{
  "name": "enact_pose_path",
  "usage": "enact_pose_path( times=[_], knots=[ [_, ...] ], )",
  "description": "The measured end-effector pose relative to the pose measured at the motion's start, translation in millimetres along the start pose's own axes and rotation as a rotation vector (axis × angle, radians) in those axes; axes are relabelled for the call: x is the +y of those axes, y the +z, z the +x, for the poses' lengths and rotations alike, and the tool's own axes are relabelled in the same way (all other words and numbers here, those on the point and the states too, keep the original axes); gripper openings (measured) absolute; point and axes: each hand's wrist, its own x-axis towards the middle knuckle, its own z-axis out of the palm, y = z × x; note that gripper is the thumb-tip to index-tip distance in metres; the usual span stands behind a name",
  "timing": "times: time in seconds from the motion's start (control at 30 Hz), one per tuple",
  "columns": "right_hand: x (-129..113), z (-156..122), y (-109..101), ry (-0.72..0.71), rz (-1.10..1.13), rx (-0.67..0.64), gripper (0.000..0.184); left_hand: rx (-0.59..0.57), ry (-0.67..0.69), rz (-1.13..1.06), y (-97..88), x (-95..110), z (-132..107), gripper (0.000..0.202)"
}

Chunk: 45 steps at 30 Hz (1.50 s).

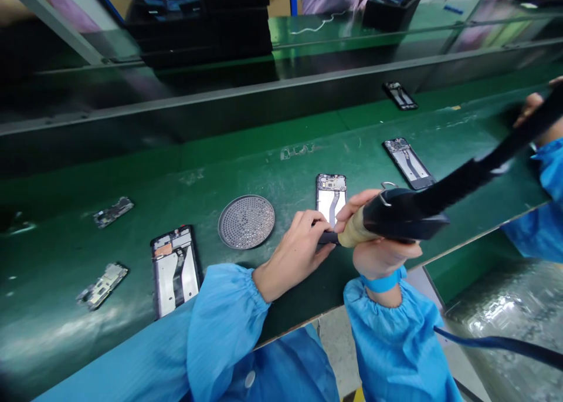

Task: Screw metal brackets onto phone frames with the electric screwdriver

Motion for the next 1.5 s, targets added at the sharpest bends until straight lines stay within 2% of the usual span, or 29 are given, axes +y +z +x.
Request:
enact_pose_path(
  times=[0.2,0.3,0.37,0.47,0.63,0.77,0.9,1.07,1.23,1.37,1.5],
  knots=[
    [-10,3,3,-0.059,-0.057,0.005,0.05,-0.005,0.009,0.002,-1.2,0,-1,0.029],
    [-18,6,9,-0.03,-0.055,0.011,0.042,-0.007,0.017,-0.002,-2.0,0,-1,0.028],
    [-19,6,14,-0.011,-0.036,0.045,0.046,-0.018,0.015,-0.002,-1.7,-1,0,0.026],
    [-16,5,16,-0.005,0.011,0.053,0.061,-0.029,0.008,-0.004,-0.9,0,0,0.024],
    [-9,7,5,-0.101,-0.026,0.064,0.076,-0.024,0.009,-0.012,-1.9,2,0,0.023],
    [-3,11,-2,-0.139,-0.111,0.012,0.093,-0.021,0.008,0.001,-2.7,2,1,0.024],
    [-3,12,3,-0.169,-0.079,0.013,0.087,-0.019,0.016,0.004,-2.2,1,1,0.024],
    [-3,9,7,-0.128,-0.025,0.044,0.068,-0.019,0.019,0.016,-2.3,0,2,0.027],
    [-4,13,1,-0.11,0.002,0.026,0.078,-0.071,0.026,0.064,-8.8,1,4,0.032],
    [-23,18,3,-0.162,-0.046,0.069,0.084,-0.105,0.067,0.061,-17.8,5,7,0.034],
    [-42,17,15,-0.12,0.01,0.118,0.08,-0.151,0.111,0.051,-20.2,8,10,0.024]
  ],
)
